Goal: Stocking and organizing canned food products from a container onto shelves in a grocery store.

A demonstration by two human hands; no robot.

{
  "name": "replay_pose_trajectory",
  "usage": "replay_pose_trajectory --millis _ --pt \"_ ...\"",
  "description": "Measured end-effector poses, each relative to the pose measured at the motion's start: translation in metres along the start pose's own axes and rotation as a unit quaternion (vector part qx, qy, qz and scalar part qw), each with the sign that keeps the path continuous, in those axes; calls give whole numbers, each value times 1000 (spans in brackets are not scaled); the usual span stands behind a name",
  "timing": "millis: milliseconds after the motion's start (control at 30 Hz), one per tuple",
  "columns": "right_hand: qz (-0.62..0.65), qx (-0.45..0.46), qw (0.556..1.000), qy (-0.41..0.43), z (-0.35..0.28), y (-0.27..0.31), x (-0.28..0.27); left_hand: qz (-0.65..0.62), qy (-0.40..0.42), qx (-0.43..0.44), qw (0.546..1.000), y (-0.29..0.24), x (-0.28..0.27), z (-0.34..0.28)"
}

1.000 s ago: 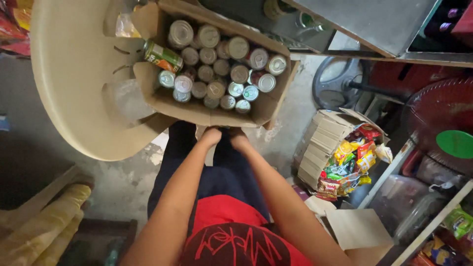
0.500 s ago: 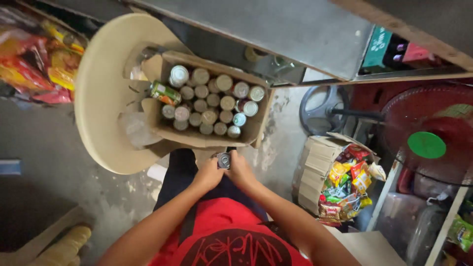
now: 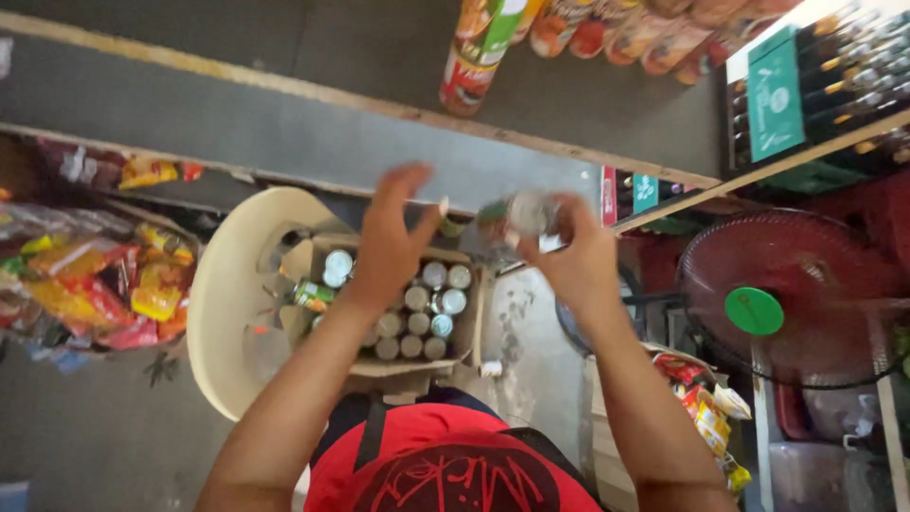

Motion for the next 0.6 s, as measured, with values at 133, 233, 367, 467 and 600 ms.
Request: replay_pose_trajectory --millis 133,233,367,467,600 --pt "16 -44 996 -81 57 47 -37 15 -29 10 999 37 12 79" --pt "40 -102 986 -126 94 61 -42 60 -86 90 990 59 25 113" --pt "56 -126 979 -149 132 59 -26 44 -66 25 997 75 46 139" --pt "66 -119 980 -147 144 49 -11 3 -62 11 998 77 56 142" --pt "93 -69 987 -107 154 59 -4 9 -83 -38 996 79 52 146"
Point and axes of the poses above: each hand's wrist, its own z-axis towards the middle knuckle, its own x-axis out of the palm, y = z × x, the point moved 8 cm from there along z, towards the middle knuckle, and after that the axes turned 14 degrees about x, right-handed, at the moved point
